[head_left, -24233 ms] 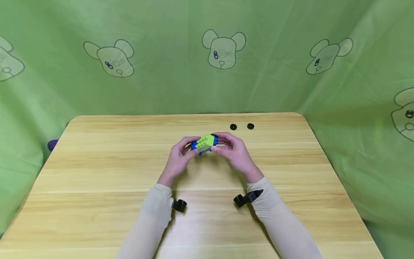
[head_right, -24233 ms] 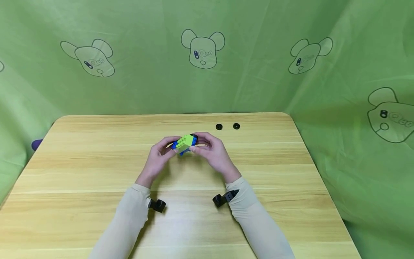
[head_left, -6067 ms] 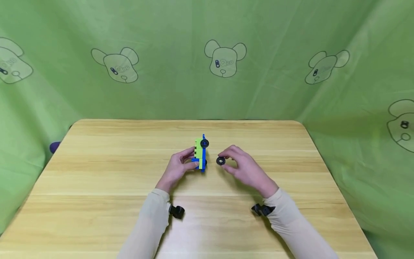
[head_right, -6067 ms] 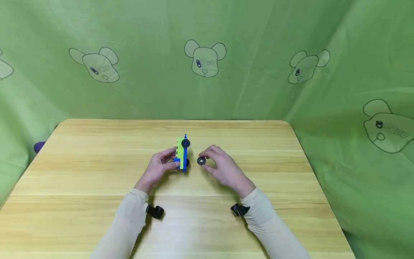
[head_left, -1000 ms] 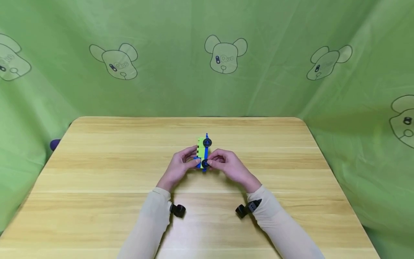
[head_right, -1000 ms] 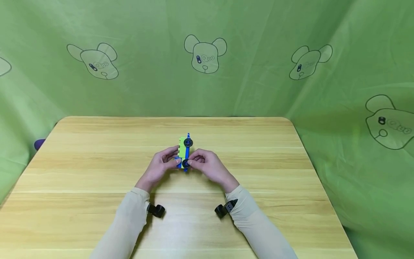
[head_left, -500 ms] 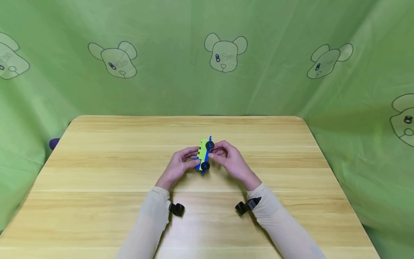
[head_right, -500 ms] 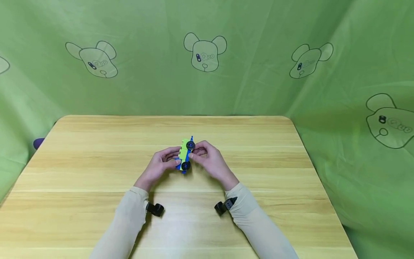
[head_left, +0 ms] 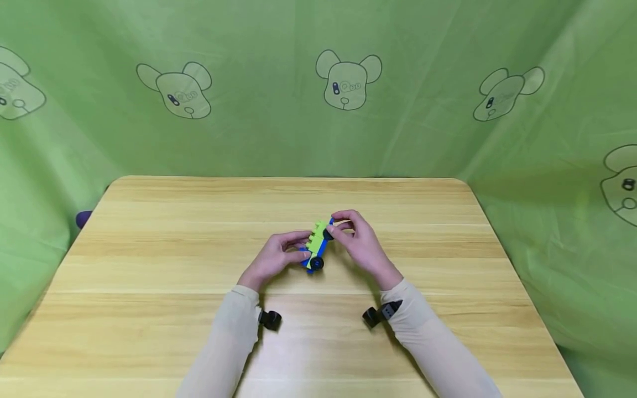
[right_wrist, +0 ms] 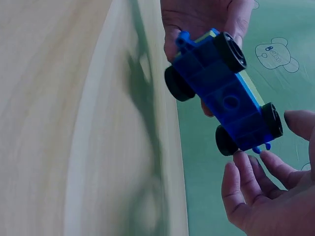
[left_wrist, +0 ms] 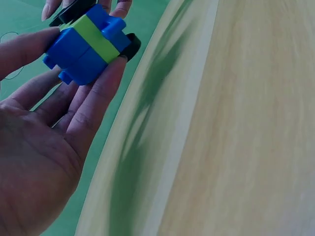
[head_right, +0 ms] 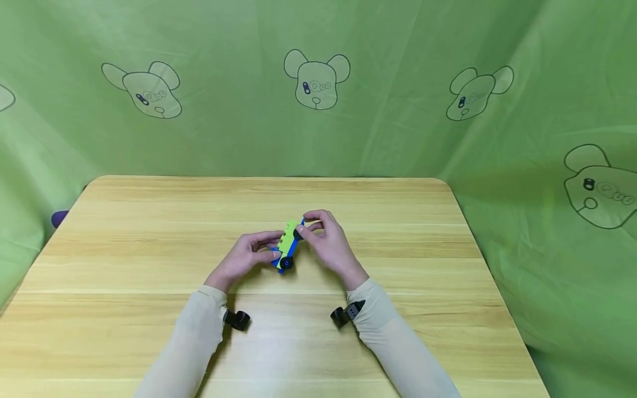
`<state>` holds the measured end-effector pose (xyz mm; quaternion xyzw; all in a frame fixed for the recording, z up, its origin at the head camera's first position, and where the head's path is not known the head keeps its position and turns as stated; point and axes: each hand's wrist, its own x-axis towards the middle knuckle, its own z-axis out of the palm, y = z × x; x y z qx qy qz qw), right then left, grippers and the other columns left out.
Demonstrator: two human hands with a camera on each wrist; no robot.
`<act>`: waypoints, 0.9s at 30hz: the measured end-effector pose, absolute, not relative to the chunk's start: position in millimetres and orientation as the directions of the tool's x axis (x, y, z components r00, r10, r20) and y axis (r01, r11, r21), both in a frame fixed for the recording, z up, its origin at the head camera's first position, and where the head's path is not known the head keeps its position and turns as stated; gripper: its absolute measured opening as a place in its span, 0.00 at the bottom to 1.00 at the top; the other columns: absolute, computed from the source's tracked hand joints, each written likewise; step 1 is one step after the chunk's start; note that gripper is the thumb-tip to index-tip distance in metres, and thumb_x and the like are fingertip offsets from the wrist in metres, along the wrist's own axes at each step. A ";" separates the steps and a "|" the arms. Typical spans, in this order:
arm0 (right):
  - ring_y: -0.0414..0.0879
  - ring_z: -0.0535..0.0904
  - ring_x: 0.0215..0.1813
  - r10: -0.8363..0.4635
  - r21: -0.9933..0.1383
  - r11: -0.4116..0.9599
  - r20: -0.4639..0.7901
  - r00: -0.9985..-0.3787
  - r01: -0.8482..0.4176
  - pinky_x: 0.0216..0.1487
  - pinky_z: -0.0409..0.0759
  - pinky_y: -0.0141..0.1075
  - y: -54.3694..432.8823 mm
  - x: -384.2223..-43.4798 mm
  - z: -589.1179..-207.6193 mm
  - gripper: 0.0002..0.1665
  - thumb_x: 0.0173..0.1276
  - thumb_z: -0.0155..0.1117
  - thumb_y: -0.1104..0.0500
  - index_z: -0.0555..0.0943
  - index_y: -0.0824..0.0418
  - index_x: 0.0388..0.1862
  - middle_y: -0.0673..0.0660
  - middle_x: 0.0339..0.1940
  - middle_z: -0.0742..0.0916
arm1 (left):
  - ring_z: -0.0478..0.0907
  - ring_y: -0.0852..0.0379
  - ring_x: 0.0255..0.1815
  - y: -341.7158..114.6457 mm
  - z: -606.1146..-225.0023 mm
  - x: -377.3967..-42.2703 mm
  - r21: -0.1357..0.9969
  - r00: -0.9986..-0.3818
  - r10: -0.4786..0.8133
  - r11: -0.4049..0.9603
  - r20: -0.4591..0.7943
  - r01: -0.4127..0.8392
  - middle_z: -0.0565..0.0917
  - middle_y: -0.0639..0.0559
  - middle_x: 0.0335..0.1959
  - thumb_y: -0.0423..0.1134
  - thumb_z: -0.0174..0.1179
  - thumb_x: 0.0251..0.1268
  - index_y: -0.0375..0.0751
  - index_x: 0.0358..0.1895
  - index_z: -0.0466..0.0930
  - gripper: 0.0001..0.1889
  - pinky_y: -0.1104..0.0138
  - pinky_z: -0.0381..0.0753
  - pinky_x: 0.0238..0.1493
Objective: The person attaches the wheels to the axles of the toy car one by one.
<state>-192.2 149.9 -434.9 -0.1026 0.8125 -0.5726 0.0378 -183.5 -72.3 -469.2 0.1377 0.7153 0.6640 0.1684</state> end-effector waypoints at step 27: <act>0.54 0.77 0.49 -0.520 -0.881 0.430 -0.063 -0.852 -0.197 0.51 0.76 0.44 174.7 -208.6 -420.5 0.20 0.71 0.63 0.57 0.80 0.66 0.57 0.58 0.48 0.81 | 0.76 0.50 0.57 -85.8 -454.4 -189.8 0.977 -0.849 0.523 0.210 -0.073 0.045 0.81 0.47 0.57 0.31 0.67 0.59 0.37 0.61 0.78 0.24 0.53 0.71 0.63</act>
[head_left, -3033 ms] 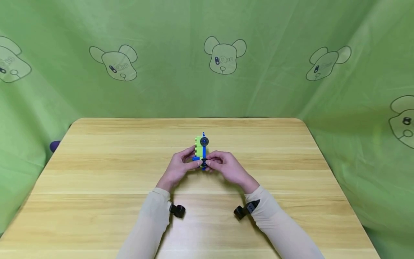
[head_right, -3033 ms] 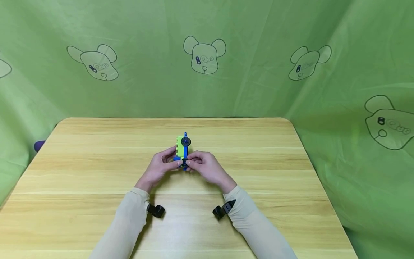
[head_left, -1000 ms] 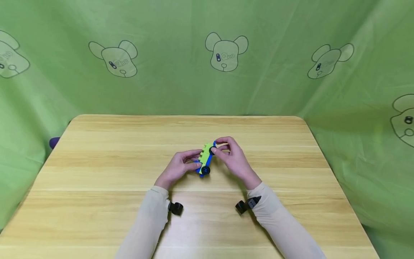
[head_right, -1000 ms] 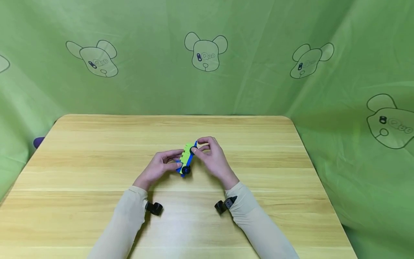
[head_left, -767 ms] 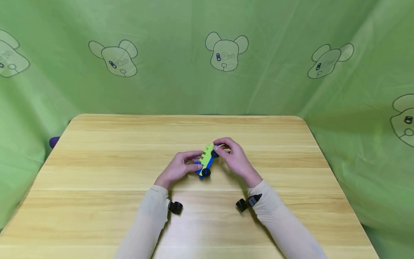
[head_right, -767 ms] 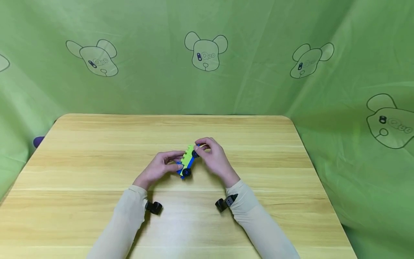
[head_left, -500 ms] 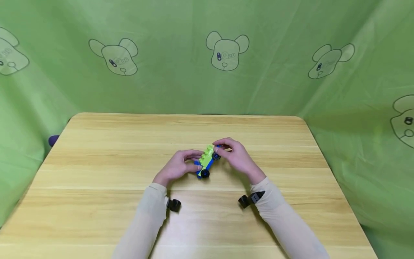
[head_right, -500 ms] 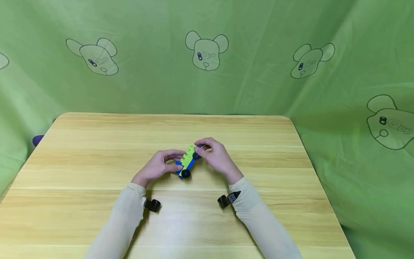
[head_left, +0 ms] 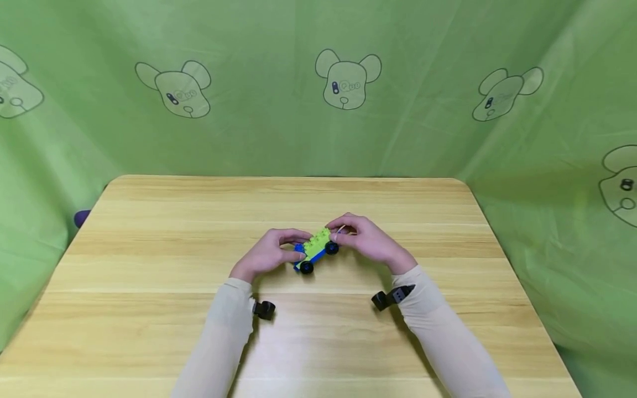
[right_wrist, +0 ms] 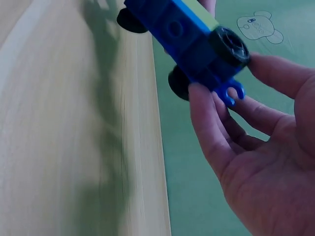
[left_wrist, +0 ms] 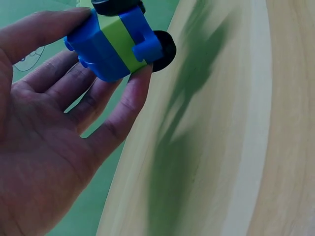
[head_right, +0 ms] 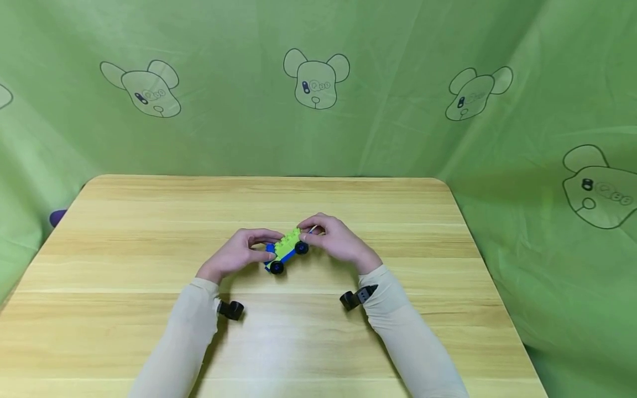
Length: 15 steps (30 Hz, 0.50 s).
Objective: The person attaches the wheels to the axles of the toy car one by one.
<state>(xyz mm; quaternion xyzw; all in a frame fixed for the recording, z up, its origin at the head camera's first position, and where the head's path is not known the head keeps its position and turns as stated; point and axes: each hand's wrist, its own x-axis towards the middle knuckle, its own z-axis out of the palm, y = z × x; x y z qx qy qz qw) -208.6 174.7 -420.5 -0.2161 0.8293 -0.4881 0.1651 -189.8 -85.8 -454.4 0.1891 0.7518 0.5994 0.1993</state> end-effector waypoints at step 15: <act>0.53 0.80 0.42 -0.469 -0.910 0.390 -0.067 -0.881 -0.139 0.44 0.81 0.40 178.6 -208.9 -427.3 0.20 0.65 0.70 0.58 0.79 0.68 0.52 0.59 0.40 0.84 | 0.82 0.47 0.47 -90.1 -457.4 -190.4 0.995 -0.914 0.406 0.102 -0.024 0.019 0.82 0.44 0.50 0.34 0.68 0.61 0.38 0.56 0.81 0.19 0.60 0.83 0.48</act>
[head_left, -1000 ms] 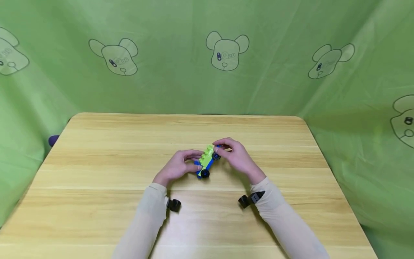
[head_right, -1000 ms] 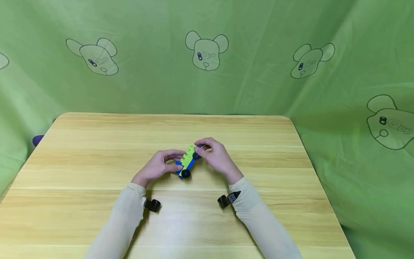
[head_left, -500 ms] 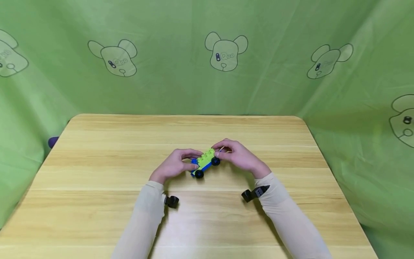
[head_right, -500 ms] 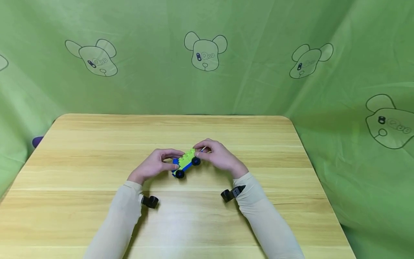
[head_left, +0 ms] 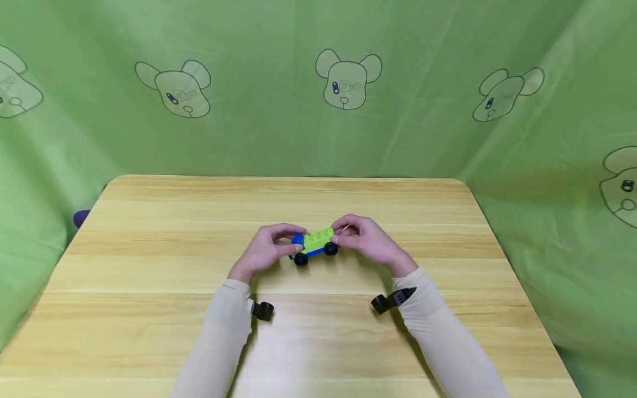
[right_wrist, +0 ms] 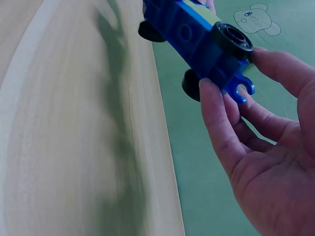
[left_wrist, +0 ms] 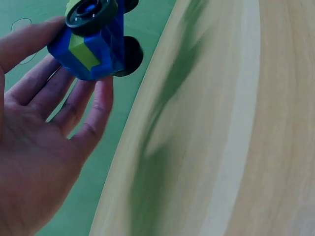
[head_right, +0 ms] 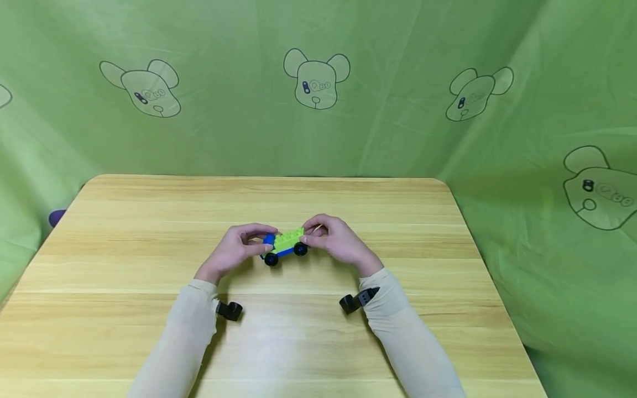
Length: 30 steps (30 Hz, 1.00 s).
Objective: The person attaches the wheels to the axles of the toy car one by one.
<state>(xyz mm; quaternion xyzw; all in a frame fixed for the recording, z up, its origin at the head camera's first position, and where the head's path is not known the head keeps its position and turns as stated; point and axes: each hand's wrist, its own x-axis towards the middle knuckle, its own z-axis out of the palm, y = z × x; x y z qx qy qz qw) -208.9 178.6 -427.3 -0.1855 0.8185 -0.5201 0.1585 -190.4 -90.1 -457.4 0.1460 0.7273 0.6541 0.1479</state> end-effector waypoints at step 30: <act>0.54 0.77 0.54 -0.339 -0.921 0.369 -0.006 -0.941 -0.127 0.55 0.79 0.44 179.8 -214.7 -432.4 0.23 0.65 0.69 0.61 0.77 0.67 0.57 0.60 0.52 0.81 | 0.78 0.44 0.52 -87.9 -461.8 -199.8 0.995 -0.987 0.149 0.070 0.057 0.068 0.81 0.44 0.46 0.28 0.69 0.58 0.35 0.54 0.82 0.19 0.65 0.82 0.51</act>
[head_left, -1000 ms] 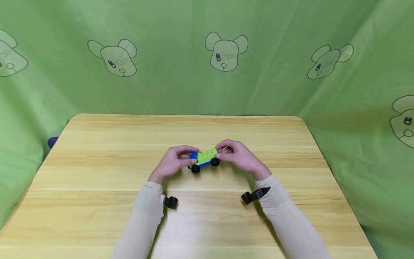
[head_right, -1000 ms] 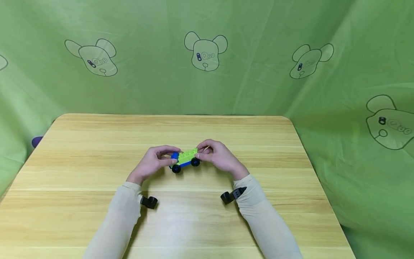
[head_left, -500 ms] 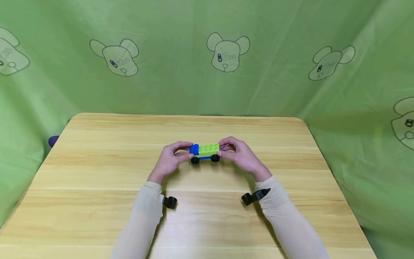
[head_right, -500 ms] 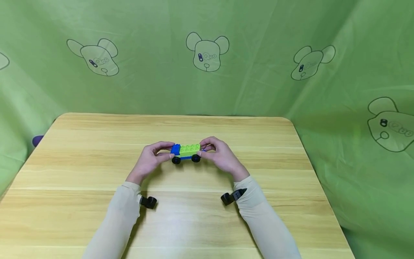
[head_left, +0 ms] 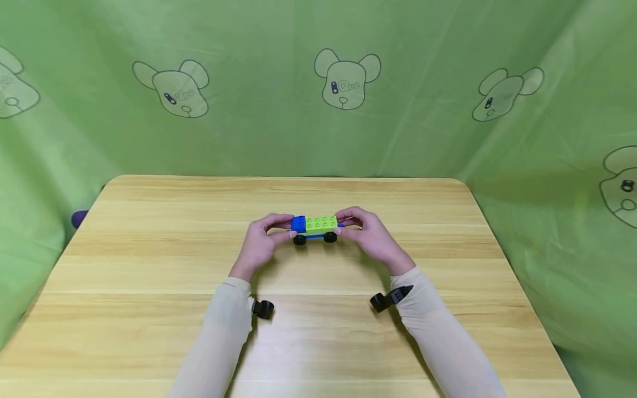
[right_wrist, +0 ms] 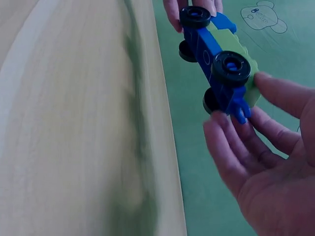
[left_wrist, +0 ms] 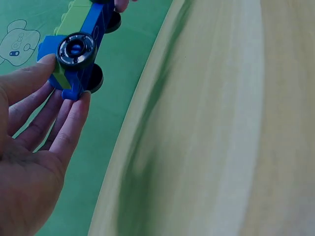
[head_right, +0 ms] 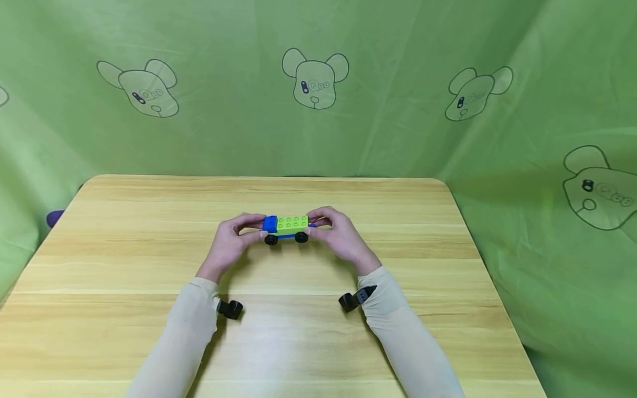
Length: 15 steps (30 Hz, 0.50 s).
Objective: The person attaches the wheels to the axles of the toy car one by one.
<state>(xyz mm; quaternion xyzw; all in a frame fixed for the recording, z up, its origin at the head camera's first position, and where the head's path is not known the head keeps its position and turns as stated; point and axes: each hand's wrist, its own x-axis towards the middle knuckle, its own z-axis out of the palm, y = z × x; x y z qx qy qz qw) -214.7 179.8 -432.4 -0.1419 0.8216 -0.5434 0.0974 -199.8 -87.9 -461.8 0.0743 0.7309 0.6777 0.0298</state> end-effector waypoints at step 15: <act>0.52 0.80 0.51 -0.277 -0.853 0.485 0.059 -0.959 -0.193 0.53 0.81 0.42 171.5 -242.4 -426.0 0.22 0.64 0.70 0.65 0.79 0.68 0.57 0.60 0.49 0.84 | 0.78 0.44 0.55 -85.2 -448.6 -230.5 0.992 -0.986 0.157 0.096 0.062 0.077 0.79 0.42 0.54 0.25 0.66 0.61 0.32 0.58 0.80 0.20 0.68 0.80 0.53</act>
